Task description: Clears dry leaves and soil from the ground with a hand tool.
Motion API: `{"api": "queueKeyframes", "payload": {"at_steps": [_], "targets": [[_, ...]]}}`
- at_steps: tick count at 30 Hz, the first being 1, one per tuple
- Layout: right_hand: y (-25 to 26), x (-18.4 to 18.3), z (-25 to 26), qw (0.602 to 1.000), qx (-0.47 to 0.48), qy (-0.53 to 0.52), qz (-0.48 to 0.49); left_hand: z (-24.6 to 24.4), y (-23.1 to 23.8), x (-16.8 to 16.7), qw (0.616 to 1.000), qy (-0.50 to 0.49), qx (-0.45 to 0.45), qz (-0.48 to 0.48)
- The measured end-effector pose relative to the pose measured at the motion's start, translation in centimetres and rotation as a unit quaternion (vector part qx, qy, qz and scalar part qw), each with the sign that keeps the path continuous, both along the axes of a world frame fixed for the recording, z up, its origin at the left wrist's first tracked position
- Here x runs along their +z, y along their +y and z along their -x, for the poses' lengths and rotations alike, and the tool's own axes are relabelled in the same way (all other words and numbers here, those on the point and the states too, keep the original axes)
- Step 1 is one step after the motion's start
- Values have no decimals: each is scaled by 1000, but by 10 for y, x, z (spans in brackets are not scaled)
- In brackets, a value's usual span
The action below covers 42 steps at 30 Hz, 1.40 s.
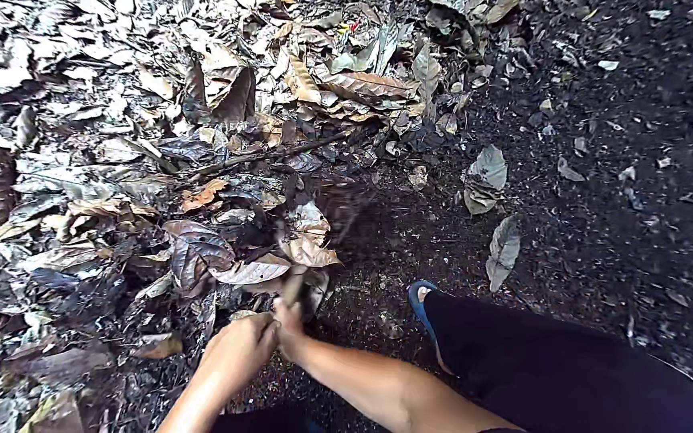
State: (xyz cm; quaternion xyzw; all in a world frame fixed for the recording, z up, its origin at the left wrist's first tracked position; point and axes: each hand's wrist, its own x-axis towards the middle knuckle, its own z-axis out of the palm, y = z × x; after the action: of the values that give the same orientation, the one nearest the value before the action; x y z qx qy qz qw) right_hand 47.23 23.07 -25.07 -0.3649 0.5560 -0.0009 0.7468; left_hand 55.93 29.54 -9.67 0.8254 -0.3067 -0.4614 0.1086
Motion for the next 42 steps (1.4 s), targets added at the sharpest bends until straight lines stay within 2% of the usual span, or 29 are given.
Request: {"api": "queueKeyframes", "payload": {"at_steps": [2,3,5,6,8,10,12,13,15,17,19,20,22,23,25,28,30,32,33,36,39,42], "targets": [[17,29,-39,984,146,-95,22,-17,16,-2,995,-36,51,-81],[16,47,-63,963,238,-117,48,-28,27,0,988,-59,88,-108],[2,92,-111,884,434,-124,123,-55,57,2,972,-107,168,-124],[-2,111,-129,848,486,-131,164,-66,70,4,964,-113,221,-100],[-1,139,-145,820,502,-168,216,-74,78,12,934,-52,353,12],[3,155,-140,820,477,-190,252,-72,60,24,860,77,476,169],[-2,159,-120,827,430,-210,294,-72,32,27,789,157,525,278],[-13,160,-106,822,423,-228,307,-72,19,27,777,182,521,303],[-56,167,-73,770,492,-253,317,-70,-6,32,781,226,493,310],[-114,191,-43,685,626,-194,318,-70,-25,26,806,258,447,289],[-168,217,-16,601,732,-66,314,-70,-39,15,873,234,367,222],[-190,228,-1,573,753,-8,324,-68,-45,9,917,190,300,183],[-221,246,26,554,745,85,364,-68,-60,-1,984,66,119,112],[-231,253,41,559,727,102,386,-65,-68,-9,996,9,26,81],[-238,264,67,582,693,83,418,-57,-87,-28,988,-83,-116,54],[-229,265,85,574,673,26,466,-53,-112,-77,962,-135,-231,47],[-219,256,89,550,653,-8,520,-63,-110,-117,965,-131,-224,27],[-223,242,100,539,642,-24,544,-83,-76,-153,976,-135,-171,1],[-229,236,108,546,640,-21,540,-95,-47,-165,979,-143,-142,-24],[-253,228,129,593,627,19,505,-119,79,-174,974,-186,24,-125],[-273,225,133,621,618,45,480,-143,219,-146,921,-219,236,-221],[-274,224,130,619,622,38,478,-184,358,-138,865,-290,309,-270]]}}
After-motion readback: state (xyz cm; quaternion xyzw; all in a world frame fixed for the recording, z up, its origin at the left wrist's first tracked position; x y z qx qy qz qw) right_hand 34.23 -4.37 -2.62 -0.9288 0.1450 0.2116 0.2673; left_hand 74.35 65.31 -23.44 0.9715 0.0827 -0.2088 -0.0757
